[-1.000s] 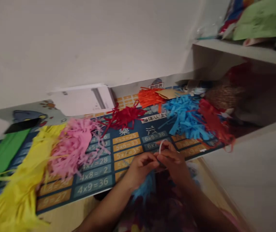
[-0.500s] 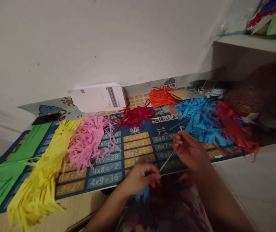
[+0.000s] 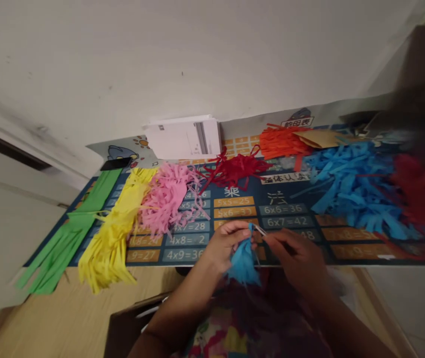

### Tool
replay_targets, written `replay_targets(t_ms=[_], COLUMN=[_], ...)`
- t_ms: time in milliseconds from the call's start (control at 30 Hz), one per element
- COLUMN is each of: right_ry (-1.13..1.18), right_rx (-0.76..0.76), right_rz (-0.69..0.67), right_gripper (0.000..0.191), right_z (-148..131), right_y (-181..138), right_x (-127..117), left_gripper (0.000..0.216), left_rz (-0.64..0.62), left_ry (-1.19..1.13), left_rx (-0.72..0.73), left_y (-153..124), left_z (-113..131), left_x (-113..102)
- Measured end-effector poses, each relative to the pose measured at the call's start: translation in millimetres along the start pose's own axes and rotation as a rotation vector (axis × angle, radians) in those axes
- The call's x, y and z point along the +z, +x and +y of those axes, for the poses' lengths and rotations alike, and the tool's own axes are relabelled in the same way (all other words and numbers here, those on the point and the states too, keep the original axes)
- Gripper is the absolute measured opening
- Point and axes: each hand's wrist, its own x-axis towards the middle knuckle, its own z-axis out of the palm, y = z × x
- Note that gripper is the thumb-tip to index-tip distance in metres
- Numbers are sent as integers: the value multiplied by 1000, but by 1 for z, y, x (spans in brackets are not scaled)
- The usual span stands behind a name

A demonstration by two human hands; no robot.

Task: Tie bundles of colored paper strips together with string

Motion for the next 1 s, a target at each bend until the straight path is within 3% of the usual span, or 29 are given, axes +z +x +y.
replay_targets(t_ms=[267,400,500,633,833,933,1000], right_ry=[-47,-92,-78,-54,-172,-28,138], right_rx=[-82,19,96,44,-109,-69,1], right_rz=[-23,-131,-220,-284,-238,-168,-65], right_gripper=[24,25,39,28,22,22,22], right_z=[7,16,21,19,15,15,17], right_y=[2,-1,-1,-1,-3,1,12], right_x=[6,9,11,10,15,14,-3], left_gripper=[47,40,37,29,17,7,5], left_rz=[-21,-15,11,61,107,26,-42], left_ry=[-10,225,407,652,1030,1090,1098], left_rx=[20,257,388,489,713,865,896], left_y=[-5,-9,-12,-15,-17,-17,-18], left_z=[-3,-6,-9,-14,-20,-16,-12], left_x=[4,8,9,6,-1,-1,-2])
